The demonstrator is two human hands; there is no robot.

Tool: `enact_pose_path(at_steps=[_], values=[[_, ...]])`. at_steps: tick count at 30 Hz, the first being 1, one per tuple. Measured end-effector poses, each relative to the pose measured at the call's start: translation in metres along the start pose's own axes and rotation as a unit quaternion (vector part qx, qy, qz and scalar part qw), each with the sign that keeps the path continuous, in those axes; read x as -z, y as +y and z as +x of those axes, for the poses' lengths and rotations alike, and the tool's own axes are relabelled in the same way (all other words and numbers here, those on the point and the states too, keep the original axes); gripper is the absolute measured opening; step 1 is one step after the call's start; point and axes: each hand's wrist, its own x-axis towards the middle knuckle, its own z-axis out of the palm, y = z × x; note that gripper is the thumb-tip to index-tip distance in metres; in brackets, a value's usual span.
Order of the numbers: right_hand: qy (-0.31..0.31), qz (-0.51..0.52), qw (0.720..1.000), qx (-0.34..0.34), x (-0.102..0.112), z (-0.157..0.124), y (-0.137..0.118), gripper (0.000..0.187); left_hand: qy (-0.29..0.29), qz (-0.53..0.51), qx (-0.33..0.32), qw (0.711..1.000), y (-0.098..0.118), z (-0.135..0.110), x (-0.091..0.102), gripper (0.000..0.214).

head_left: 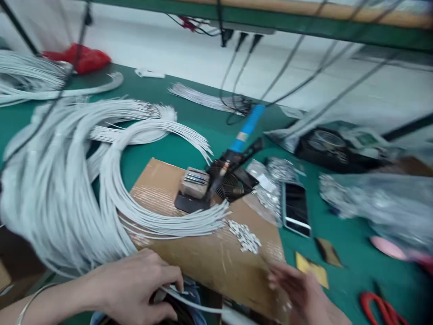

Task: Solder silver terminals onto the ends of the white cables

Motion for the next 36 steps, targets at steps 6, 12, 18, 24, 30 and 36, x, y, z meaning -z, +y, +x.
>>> enact_pose_path(at_steps=[6,12,18,24,30,36], values=[[0.005,-0.021,1.000,0.001,-0.025,-0.001,-0.009,0.049,-0.045,-0.284,0.139,0.947,0.002,0.040,-0.040,0.006],[0.028,-0.087,0.996,0.022,-0.038,-0.002,-0.011,0.035,0.015,-0.399,0.192,0.896,-0.018,0.056,-0.053,0.032],[0.020,-0.140,0.988,0.058,-0.052,0.001,-0.009,0.028,0.059,-0.475,0.243,0.844,-0.011,0.056,-0.049,0.054],[0.016,-0.126,0.989,0.072,-0.052,-0.010,-0.016,0.023,0.052,-0.513,0.227,0.826,-0.005,0.066,-0.053,0.041],[0.043,-0.039,0.998,0.034,-0.055,-0.028,-0.024,0.018,0.065,-0.582,0.256,0.769,0.002,0.072,-0.049,0.041],[-0.069,0.108,0.992,-0.008,-0.066,-0.043,-0.054,0.020,0.064,-0.581,0.271,0.765,0.006,0.068,-0.046,0.039]])
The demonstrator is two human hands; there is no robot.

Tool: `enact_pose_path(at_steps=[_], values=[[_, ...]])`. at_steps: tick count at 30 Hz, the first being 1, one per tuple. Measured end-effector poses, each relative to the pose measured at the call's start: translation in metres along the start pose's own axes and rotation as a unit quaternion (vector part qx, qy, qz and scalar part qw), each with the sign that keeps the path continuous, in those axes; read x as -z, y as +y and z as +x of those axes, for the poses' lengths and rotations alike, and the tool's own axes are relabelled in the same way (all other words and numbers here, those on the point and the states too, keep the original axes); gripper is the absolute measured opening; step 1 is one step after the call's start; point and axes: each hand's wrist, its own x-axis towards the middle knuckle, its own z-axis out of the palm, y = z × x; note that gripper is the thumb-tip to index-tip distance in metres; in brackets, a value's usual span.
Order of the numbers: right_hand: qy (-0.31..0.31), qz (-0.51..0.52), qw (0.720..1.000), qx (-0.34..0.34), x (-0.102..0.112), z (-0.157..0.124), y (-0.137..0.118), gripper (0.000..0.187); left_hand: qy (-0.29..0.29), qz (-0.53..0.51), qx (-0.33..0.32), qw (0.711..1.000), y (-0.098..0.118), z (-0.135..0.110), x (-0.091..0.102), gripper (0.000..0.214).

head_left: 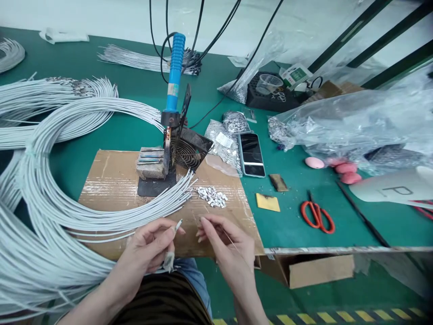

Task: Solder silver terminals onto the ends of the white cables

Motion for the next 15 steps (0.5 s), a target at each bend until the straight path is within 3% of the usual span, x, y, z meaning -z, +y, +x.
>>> enact_pose_path(at_steps=[8,15], values=[[-0.128,0.117,0.984,-0.035,-0.012,-0.004,-0.027,0.011,-0.002,0.009,0.014,1.000,-0.001,-0.004,0.001,0.043],[-0.173,0.139,0.975,-0.013,-0.006,-0.001,-0.026,0.006,-0.030,0.016,0.023,0.999,-0.002,-0.007,0.000,0.038]])
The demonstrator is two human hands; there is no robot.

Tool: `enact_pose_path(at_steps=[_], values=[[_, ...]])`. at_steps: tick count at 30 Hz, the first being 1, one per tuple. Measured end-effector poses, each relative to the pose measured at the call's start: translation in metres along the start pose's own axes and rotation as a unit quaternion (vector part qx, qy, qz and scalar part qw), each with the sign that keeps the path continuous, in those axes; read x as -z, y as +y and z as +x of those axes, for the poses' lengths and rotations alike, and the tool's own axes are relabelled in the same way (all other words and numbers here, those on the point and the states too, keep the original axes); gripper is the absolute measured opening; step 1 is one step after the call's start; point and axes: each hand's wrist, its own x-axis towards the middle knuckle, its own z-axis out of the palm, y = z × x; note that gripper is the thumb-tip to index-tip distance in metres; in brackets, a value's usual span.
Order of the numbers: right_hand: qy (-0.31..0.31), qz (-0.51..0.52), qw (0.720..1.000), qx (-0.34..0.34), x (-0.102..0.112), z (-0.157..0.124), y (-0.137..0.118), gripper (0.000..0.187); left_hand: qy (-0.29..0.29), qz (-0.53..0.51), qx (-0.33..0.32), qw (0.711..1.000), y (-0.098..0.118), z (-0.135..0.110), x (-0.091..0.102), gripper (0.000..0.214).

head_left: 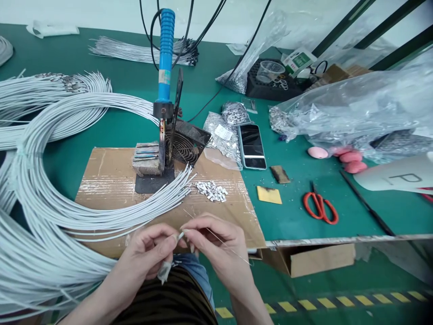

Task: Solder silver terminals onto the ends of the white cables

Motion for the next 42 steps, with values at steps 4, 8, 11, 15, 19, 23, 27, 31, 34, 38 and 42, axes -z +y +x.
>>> enact_pose_path(at_steps=[4,8,11,15,19,23,27,31,34,38,42], values=[[-0.004,-0.061,0.998,0.023,0.004,-0.003,-0.003,0.013,0.003,0.041,-0.045,0.998,-0.002,0.002,-0.004,0.036],[0.015,-0.094,0.995,0.030,0.013,-0.005,-0.003,0.018,-0.001,0.097,-0.087,0.991,-0.001,0.005,-0.009,0.040],[0.075,-0.036,0.997,-0.006,0.024,-0.005,0.005,0.020,-0.023,0.081,-0.055,0.995,0.000,0.004,-0.009,0.040],[0.081,-0.014,0.997,-0.009,0.029,-0.005,0.011,0.016,-0.029,0.019,-0.008,0.999,0.002,0.001,-0.007,0.038],[0.005,-0.023,1.000,0.008,0.021,-0.006,0.001,0.013,-0.019,-0.009,0.002,1.000,0.005,-0.001,-0.008,0.038],[-0.032,-0.088,0.993,0.068,0.019,-0.006,-0.006,0.025,-0.018,-0.018,0.021,0.999,0.007,-0.003,-0.008,0.040],[-0.047,-0.117,0.986,0.107,0.021,-0.005,-0.008,0.025,-0.018,-0.023,0.036,0.999,0.005,-0.003,-0.006,0.041],[-0.053,-0.132,0.982,0.125,0.023,-0.006,-0.009,0.023,-0.030,-0.031,0.042,0.998,0.004,-0.002,-0.006,0.038],[-0.062,-0.146,0.978,0.139,0.024,-0.007,-0.009,0.024,-0.037,-0.036,0.051,0.997,0.004,-0.001,-0.006,0.038],[-0.078,-0.188,0.964,0.169,0.028,-0.007,-0.009,0.022,-0.046,-0.046,0.075,0.995,0.006,-0.002,-0.006,0.038],[-0.116,-0.268,0.924,0.246,0.033,-0.005,-0.013,0.020,-0.045,-0.050,0.102,0.993,0.007,-0.002,-0.005,0.039]])
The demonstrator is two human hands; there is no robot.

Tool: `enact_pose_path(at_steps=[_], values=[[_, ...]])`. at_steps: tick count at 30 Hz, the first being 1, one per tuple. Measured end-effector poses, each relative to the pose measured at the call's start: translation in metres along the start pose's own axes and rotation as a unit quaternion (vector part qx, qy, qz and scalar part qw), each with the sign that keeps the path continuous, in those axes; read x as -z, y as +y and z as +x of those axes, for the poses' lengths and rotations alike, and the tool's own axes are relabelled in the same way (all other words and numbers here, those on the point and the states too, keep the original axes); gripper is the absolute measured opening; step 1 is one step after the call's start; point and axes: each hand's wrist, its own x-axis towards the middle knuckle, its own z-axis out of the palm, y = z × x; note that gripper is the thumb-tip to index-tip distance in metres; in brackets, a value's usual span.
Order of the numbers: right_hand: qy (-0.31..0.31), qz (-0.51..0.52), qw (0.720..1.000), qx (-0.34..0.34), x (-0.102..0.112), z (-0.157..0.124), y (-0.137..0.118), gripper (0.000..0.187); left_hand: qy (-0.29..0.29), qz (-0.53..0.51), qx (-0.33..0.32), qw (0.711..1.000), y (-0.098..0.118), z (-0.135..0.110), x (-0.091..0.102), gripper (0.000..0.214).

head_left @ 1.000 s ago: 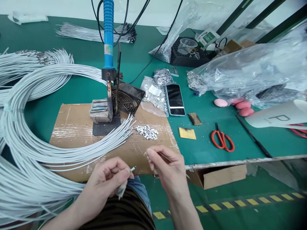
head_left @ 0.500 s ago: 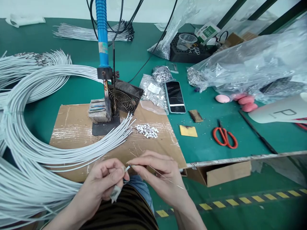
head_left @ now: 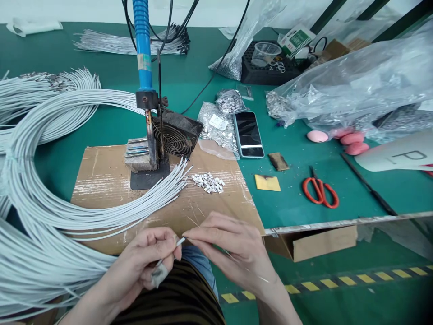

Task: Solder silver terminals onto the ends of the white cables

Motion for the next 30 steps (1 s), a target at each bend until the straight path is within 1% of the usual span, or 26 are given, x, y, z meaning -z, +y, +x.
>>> enact_pose_path(at_steps=[3,5,6,8,10,12,13,16,18,20,23,25,27,30], values=[[-0.016,-0.027,0.998,0.048,0.003,0.001,-0.002,0.025,-0.008,0.001,0.001,1.000,0.000,0.000,0.000,0.040],[0.002,-0.003,0.999,0.049,0.005,-0.001,0.000,0.028,-0.013,0.009,-0.008,1.000,-0.001,-0.001,0.001,0.040],[0.025,0.013,0.999,0.033,0.007,-0.002,0.002,0.029,-0.015,0.014,-0.014,1.000,-0.002,-0.002,0.002,0.040],[0.098,0.029,0.994,-0.025,0.013,-0.007,0.011,0.027,-0.011,0.023,-0.029,0.999,-0.002,-0.003,0.003,0.040],[0.171,0.015,0.981,-0.089,0.020,-0.012,0.024,0.023,-0.001,0.028,-0.044,0.999,-0.003,-0.003,0.004,0.040],[0.207,-0.014,0.970,-0.131,0.025,-0.017,0.040,0.018,0.009,0.028,-0.055,0.998,-0.003,-0.003,0.004,0.037],[0.215,-0.029,0.966,-0.144,0.025,-0.019,0.047,0.016,0.013,0.027,-0.060,0.998,-0.003,-0.003,0.003,0.036],[0.211,-0.066,0.959,-0.175,0.021,-0.021,0.061,0.011,0.042,0.021,-0.077,0.996,-0.001,-0.003,-0.001,0.035],[0.202,-0.077,0.958,-0.188,0.015,-0.019,0.060,0.008,0.067,0.021,-0.088,0.994,0.001,-0.004,-0.005,0.037],[0.204,-0.077,0.957,-0.193,0.009,-0.016,0.053,0.009,0.084,0.028,-0.095,0.991,0.001,-0.004,-0.008,0.039],[0.204,-0.049,0.960,-0.185,-0.001,-0.011,0.034,0.012,0.101,0.042,-0.099,0.989,0.001,-0.004,-0.010,0.043],[0.185,-0.003,0.966,-0.178,-0.009,-0.009,0.020,0.015,0.105,0.048,-0.100,0.988,0.001,-0.004,-0.010,0.045],[0.158,0.078,0.968,-0.181,-0.019,-0.008,0.007,0.016,0.105,0.053,-0.110,0.987,0.000,-0.003,-0.009,0.046],[0.127,0.186,0.955,-0.193,-0.031,-0.005,-0.005,0.017,0.105,0.065,-0.143,0.982,-0.002,-0.002,-0.010,0.043]])
